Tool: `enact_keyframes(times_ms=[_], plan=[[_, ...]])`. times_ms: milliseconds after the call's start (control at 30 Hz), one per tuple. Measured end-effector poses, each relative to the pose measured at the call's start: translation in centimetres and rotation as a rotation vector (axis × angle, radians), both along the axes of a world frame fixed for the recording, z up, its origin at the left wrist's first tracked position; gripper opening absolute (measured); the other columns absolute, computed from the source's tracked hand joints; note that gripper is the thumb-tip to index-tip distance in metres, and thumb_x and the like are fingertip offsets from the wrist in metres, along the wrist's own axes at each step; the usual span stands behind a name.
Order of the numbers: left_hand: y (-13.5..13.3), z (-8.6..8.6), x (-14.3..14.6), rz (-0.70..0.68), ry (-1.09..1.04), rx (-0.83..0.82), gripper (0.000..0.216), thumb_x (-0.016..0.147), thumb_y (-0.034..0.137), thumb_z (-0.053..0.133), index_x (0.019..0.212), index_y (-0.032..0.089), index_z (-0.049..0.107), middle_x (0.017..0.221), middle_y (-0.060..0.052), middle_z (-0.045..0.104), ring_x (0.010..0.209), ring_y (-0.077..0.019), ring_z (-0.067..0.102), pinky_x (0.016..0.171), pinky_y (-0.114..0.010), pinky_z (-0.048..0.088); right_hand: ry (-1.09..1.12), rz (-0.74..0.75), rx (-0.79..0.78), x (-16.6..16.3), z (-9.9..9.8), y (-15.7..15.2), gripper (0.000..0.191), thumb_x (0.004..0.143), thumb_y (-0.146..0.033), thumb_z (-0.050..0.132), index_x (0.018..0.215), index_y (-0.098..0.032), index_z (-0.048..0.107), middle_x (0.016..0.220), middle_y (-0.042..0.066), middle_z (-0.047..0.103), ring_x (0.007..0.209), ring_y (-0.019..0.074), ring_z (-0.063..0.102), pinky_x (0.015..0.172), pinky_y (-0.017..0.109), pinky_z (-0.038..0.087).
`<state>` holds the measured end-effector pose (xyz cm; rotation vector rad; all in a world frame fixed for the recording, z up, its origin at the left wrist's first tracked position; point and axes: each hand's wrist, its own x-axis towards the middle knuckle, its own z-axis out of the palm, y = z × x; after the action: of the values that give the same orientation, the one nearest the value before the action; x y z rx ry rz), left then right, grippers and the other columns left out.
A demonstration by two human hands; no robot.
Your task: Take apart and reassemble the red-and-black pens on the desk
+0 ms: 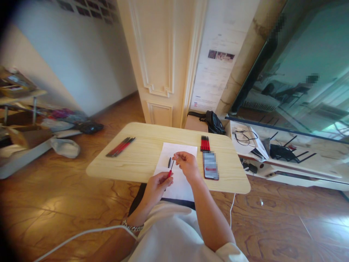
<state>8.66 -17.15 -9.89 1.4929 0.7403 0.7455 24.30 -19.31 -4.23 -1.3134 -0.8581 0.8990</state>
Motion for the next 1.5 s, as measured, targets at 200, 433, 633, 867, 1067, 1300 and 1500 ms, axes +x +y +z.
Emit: enact_keyframes(times_ms=[200,433,633,867,1067,1300,1500], plan=[[0.2,-0.1,-0.1,0.001,0.011,-0.017,0.033,0.079,0.041,0.06,0.098,0.015,0.066,0.073,-0.005,0.068,0.066,-0.0158,0.062,0.059,-0.023,0.046,-0.145,0.054,-0.016,-0.4,-1.2,-0.2,0.022,0.076,-0.037,0.06,0.081,-0.016,0.065,0.077,0.004,0.067,0.06,0.0113,0.052,0.052,0.022,0.037],[0.3,-0.2,-0.3,0.04,-0.04,-0.093,0.036,0.076,0.043,0.062,0.095,0.012,0.067,0.069,-0.005,0.068,0.063,-0.0156,0.062,0.056,-0.023,0.046,-0.346,0.151,-0.123,0.8,-3.1,1.1,0.02,0.077,-0.03,0.056,0.089,-0.017,0.065,0.077,0.003,0.067,0.065,0.0125,0.057,0.059,0.024,0.042],[0.5,0.0,-0.4,0.036,-0.063,-0.076,0.034,0.077,0.041,0.061,0.095,0.012,0.066,0.071,-0.006,0.068,0.065,-0.0162,0.062,0.059,-0.024,0.047,-0.934,-0.006,-0.525,0.4,-4.1,5.3,0.028,0.078,-0.045,0.058,0.083,-0.019,0.068,0.087,0.012,0.069,0.085,0.0231,0.062,0.072,0.032,0.043],[0.9,0.4,-0.9,0.055,-0.042,-0.043,0.033,0.078,0.041,0.06,0.093,0.013,0.067,0.07,-0.005,0.068,0.064,-0.0162,0.062,0.059,-0.024,0.047,-0.774,0.035,-0.483,0.9,-3.8,6.6,0.022,0.075,-0.037,0.059,0.073,-0.017,0.067,0.077,0.011,0.069,0.077,0.0215,0.063,0.067,0.03,0.044],[0.6,0.5,-0.5,0.042,-0.043,-0.069,0.036,0.077,0.042,0.062,0.096,0.012,0.067,0.071,-0.006,0.069,0.066,-0.0169,0.063,0.06,-0.025,0.049,-0.031,-0.097,0.01,2.7,-0.9,3.4,0.034,0.075,-0.046,0.061,0.089,-0.015,0.061,0.081,0.006,0.068,0.059,0.0106,0.057,0.055,0.023,0.045],[0.1,0.4,0.0,0.001,-0.02,-0.05,0.035,0.077,0.042,0.062,0.098,0.014,0.067,0.074,-0.006,0.07,0.067,-0.0173,0.064,0.06,-0.024,0.049,0.049,-0.113,0.098,2.0,1.3,1.6,0.033,0.072,-0.043,0.066,0.09,-0.015,0.06,0.08,0.007,0.068,0.059,0.0104,0.057,0.054,0.023,0.045],[0.2,0.0,-0.1,-0.009,-0.038,-0.015,0.033,0.079,0.04,0.061,0.098,0.013,0.066,0.074,-0.005,0.068,0.068,-0.0168,0.063,0.065,-0.026,0.05,0.046,-0.085,0.098,1.7,1.3,1.5,0.032,0.071,-0.041,0.067,0.089,-0.015,0.06,0.078,0.007,0.069,0.058,0.0111,0.057,0.053,0.024,0.044]])
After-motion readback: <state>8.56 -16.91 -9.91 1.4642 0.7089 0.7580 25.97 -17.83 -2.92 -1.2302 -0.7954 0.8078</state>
